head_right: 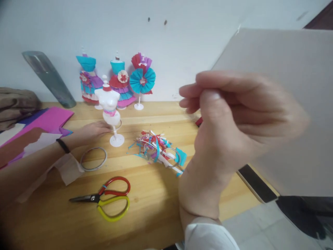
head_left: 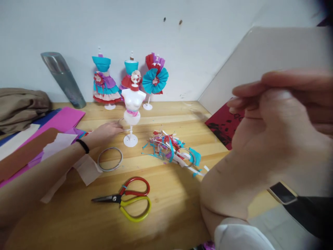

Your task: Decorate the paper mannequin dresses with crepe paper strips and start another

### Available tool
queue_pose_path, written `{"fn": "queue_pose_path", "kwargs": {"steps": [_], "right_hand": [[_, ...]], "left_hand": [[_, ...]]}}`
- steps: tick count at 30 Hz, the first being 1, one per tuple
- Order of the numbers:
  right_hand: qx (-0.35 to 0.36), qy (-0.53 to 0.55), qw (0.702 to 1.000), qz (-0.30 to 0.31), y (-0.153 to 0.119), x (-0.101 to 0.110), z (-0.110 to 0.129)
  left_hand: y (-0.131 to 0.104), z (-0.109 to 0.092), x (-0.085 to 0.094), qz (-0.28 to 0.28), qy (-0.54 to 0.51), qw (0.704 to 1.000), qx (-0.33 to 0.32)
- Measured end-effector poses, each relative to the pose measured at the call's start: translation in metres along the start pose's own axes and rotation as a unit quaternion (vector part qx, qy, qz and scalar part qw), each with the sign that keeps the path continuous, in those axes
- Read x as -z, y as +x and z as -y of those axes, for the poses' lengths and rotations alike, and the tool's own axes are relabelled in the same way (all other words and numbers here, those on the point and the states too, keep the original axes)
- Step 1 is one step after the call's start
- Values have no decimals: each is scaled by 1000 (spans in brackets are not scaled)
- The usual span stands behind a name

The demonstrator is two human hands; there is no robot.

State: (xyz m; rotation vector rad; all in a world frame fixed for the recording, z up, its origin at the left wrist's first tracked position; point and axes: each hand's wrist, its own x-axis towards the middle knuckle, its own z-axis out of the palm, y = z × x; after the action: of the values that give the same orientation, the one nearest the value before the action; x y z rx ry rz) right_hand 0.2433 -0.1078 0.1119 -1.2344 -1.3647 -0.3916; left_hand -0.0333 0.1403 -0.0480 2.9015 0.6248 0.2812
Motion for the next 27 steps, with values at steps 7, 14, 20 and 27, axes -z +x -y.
{"fn": "queue_pose_path", "kwargs": {"steps": [7, 14, 20, 27], "right_hand": [[-77, 76, 979, -172, -8, -44, 37], [-33, 36, 998, -46, -5, -23, 22], [-26, 41, 996, -77, -7, -31, 24], [-42, 24, 989, -140, -11, -40, 39]], "left_hand": [[-12, 1, 8, 30, 7, 999, 21], [-19, 2, 13, 42, 22, 998, 41], [-23, -1, 23, 29, 43, 997, 57], [-35, 6, 33, 13, 60, 994, 86]]}}
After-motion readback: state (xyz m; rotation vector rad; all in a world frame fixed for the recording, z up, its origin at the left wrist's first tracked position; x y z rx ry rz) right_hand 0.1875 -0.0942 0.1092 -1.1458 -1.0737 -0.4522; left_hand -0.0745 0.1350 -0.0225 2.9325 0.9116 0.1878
